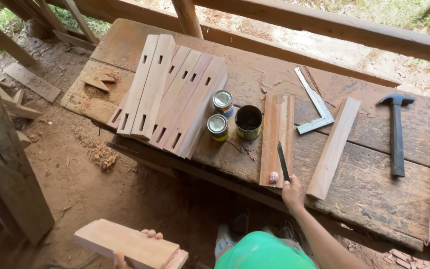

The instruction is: The person applies glue to the end of a wooden rail by hand, fits it into a frame of slotted boards on the workbench, tightens a long bar clamp across the frame, and uses a try square and hammer to check and adjust the square frame assembly.

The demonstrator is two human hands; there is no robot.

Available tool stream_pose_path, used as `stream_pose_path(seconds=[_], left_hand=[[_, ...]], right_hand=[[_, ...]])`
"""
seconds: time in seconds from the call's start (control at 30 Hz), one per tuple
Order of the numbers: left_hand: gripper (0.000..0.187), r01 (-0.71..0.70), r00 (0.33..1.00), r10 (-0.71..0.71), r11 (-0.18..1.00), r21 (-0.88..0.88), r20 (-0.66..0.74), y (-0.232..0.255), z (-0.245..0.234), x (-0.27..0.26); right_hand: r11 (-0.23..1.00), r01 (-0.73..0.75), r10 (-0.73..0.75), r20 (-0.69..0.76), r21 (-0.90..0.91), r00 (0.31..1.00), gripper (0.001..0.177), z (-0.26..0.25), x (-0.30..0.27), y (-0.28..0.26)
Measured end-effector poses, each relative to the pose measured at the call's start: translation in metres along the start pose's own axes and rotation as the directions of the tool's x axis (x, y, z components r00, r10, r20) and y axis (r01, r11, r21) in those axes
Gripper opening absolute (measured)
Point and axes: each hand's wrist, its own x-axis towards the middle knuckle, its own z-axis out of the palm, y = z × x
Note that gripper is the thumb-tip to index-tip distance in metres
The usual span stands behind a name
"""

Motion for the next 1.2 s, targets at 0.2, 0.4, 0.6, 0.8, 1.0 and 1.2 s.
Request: stream_pose_path(seconds=[0.2,0.4,0.6,0.8,1.0,1.2], left_hand=[[0.081,0.2,0.954,-0.18,0.978,-0.062,0.239,0.024,-0.014,0.035],[0.08,0.184,0.973,-0.181,0.983,-0.004,0.146,0.028,-0.009,0.063],[0.076,0.176,0.972,-0.182,0.983,0.055,0.146,0.03,0.021,0.084],[0.082,0.151,0.989,-0.151,0.976,0.155,-0.011,0.025,0.035,0.088],[0.09,-0.142,0.983,0.176,0.919,0.367,-0.06,0.001,0.104,0.087],[0.089,-0.241,0.963,0.268,0.886,0.395,-0.014,-0.018,0.161,0.102]], right_hand=[[0.835,-0.201,0.154,0.134,0.512,0.979,0.023,0.031,0.01,0.015],[0.803,-0.289,0.216,0.198,0.521,0.956,0.022,0.052,-0.009,-0.02],[0.767,-0.263,0.249,0.106,0.585,0.963,0.033,0.057,0.008,-0.056],[0.938,-0.157,0.17,-0.015,0.31,0.985,0.031,0.068,0.063,-0.077],[0.923,-0.218,0.235,-0.016,0.318,0.972,0.026,0.075,0.063,-0.07],[0.924,-0.254,0.264,0.003,0.285,0.965,0.027,0.073,0.065,-0.055]])
